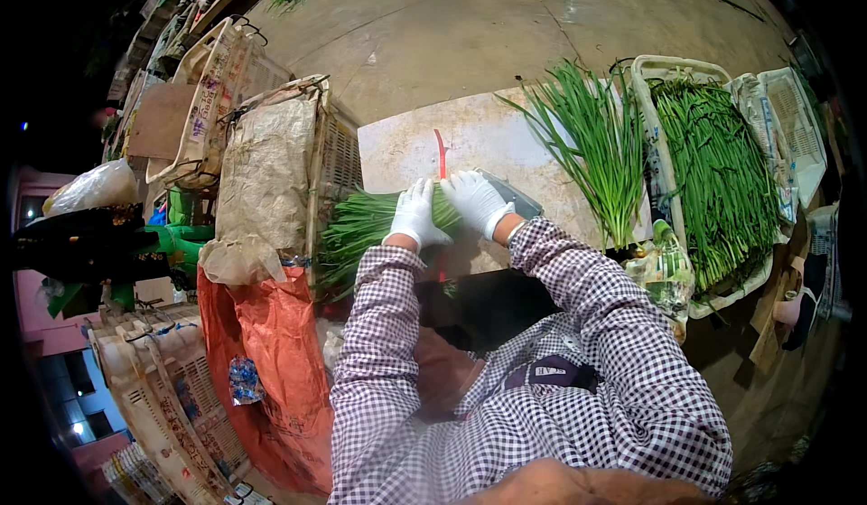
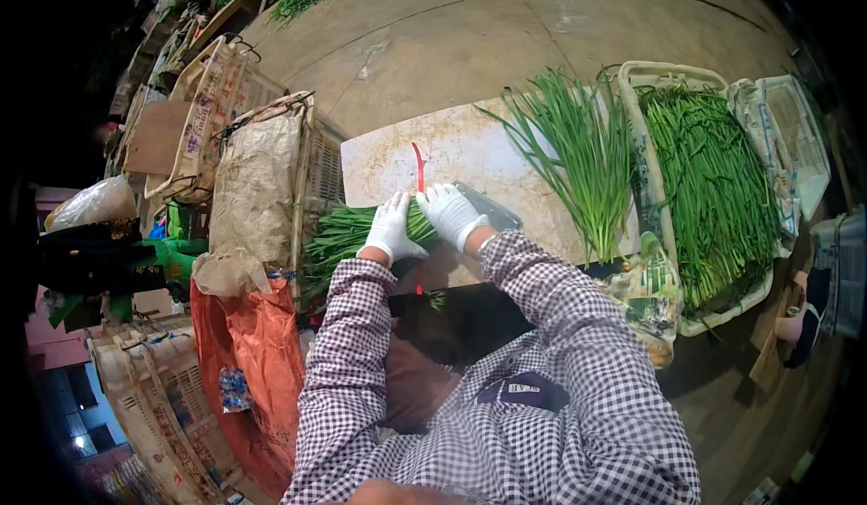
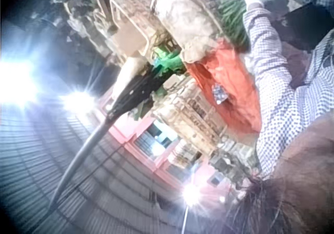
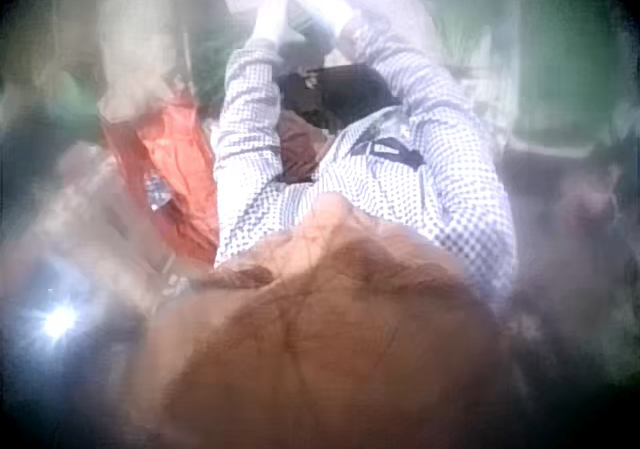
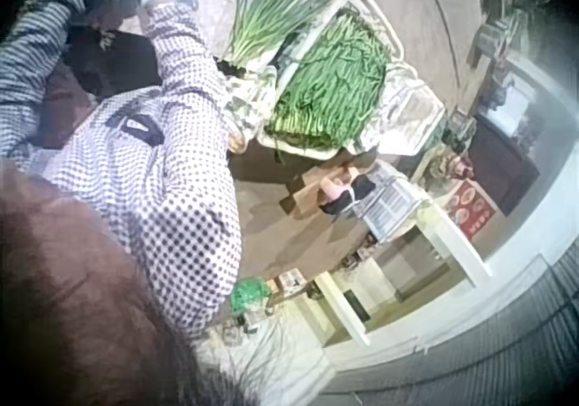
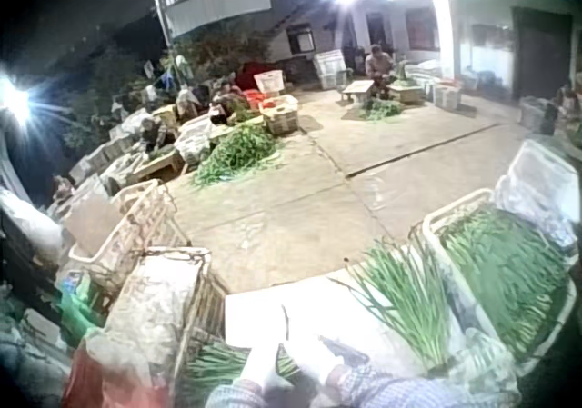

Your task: The person gathers bunches of green vegetables, trims the root ends with a knife on a white board, and ties each bunch with a piece of white string.

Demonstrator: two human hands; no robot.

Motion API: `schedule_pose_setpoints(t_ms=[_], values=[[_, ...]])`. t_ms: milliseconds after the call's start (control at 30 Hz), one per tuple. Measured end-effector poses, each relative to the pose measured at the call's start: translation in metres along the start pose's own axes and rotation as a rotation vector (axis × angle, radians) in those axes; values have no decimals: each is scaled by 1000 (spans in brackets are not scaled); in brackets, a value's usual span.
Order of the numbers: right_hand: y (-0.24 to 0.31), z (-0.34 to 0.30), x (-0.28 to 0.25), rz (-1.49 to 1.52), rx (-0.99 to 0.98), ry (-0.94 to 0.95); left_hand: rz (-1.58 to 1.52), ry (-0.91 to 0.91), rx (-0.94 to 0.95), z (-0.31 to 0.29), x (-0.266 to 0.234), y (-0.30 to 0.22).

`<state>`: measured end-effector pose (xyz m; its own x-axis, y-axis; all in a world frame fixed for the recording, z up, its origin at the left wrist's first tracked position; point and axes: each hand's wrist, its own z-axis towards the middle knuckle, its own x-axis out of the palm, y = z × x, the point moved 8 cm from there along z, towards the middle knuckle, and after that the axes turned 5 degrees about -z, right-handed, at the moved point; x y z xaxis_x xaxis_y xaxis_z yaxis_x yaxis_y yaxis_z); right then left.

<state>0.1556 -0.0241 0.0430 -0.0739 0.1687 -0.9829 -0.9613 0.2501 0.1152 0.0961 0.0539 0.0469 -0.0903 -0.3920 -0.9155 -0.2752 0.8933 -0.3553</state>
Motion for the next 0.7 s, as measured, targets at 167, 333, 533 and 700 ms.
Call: schedule_pose_setpoints(t_ms=[167, 333, 533, 700], values=[[-1, 5, 1, 48, -37, 37, 36, -110, -51, -2, 11, 7], [-70, 63, 10, 438, 425, 133, -25, -138, -51, -1, 10, 6], [-92, 105, 50, 446, 593, 212, 44, -92, -36, -7, 8, 3], [-58, 119, 37, 369, 295, 77, 12, -41, -91, -8, 2, 2]])
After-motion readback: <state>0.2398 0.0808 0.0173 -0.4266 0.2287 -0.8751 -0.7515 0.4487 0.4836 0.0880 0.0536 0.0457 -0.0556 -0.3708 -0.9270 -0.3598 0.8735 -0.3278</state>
